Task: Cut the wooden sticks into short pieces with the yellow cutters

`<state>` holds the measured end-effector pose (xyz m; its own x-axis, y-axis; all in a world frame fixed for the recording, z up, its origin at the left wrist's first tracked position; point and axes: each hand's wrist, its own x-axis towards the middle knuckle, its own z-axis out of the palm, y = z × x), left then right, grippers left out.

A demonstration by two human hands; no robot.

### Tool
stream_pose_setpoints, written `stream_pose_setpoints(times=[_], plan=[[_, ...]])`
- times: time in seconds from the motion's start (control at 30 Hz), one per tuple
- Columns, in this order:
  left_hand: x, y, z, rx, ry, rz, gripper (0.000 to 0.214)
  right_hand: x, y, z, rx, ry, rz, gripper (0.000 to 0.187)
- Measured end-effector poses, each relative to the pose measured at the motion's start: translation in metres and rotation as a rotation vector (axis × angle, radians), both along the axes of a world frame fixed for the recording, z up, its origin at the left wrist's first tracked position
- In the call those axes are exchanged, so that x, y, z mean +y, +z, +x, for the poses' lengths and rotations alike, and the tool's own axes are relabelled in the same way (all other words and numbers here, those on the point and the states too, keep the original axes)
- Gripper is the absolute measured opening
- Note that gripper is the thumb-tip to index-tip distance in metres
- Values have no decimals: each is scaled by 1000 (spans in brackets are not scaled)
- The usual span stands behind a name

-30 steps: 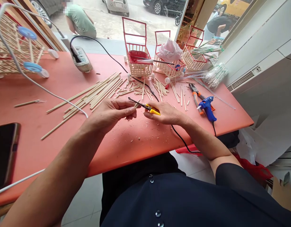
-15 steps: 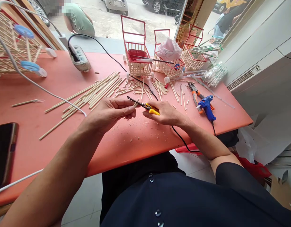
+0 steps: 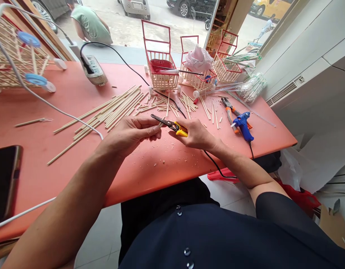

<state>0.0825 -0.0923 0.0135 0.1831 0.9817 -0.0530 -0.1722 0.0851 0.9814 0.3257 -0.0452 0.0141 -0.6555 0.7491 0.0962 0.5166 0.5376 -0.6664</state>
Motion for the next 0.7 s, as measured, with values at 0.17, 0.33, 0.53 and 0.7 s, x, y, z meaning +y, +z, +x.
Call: stream_pose_setpoints(times=[0.17, 0.33, 0.53, 0.7], plan=[[2, 3, -1, -14, -29, -23, 48, 8, 14, 0, -102, 75, -87, 44], [3, 3, -1, -36, -26, -63, 46, 15, 24, 2, -157, 147, -232, 57], [4, 2, -1, -21, -49, -53, 43, 13, 22, 3, -97, 152, -220, 59], [5, 0, -3, -2, -33, -74, 42, 11, 17, 2, -86, 111, -166, 57]])
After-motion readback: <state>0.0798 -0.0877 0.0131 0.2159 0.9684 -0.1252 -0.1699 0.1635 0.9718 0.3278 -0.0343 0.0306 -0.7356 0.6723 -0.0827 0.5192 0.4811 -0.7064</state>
